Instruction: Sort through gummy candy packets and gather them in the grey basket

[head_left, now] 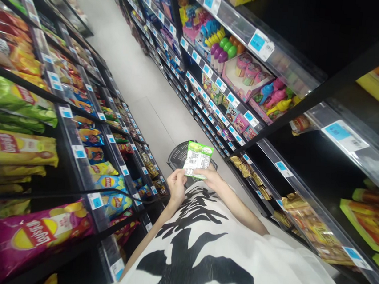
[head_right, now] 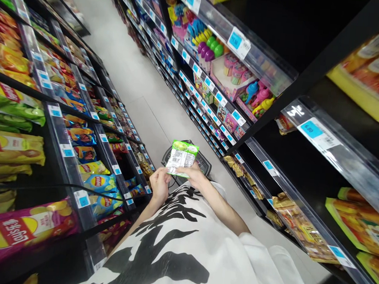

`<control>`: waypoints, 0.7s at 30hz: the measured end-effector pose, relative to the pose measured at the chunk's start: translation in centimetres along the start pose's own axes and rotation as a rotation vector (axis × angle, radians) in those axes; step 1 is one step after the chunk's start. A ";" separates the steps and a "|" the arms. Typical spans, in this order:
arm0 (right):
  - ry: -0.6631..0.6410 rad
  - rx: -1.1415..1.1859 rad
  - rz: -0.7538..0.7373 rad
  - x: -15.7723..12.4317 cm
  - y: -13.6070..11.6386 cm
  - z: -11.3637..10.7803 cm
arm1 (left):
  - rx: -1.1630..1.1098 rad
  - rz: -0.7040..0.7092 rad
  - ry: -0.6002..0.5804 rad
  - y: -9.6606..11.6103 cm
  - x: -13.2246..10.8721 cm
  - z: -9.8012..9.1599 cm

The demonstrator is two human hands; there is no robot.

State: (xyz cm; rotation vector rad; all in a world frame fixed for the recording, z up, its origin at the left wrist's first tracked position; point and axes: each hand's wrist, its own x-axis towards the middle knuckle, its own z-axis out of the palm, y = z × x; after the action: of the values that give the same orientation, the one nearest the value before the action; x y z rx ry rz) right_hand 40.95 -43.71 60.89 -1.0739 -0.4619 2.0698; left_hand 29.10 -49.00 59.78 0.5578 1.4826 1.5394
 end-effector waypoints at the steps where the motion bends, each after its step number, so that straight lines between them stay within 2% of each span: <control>1: -0.001 0.002 -0.002 0.0 0.0 0.0 | 0.011 0.003 0.005 0.0 0.0 0.0; 10: -0.065 -0.035 -0.033 0.1 0.1 -0.4 | 0.027 0.006 0.044 0.0 -0.2 0.1; 21: -0.079 -0.005 -0.007 -0.1 0.3 -0.6 | 0.008 -0.003 0.045 -0.3 -0.3 -0.1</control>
State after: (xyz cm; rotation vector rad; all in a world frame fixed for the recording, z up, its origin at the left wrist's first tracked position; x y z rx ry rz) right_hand 41.39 -43.97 60.40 -0.9949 -0.5097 2.1118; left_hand 29.24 -49.30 59.59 0.5285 1.5240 1.5535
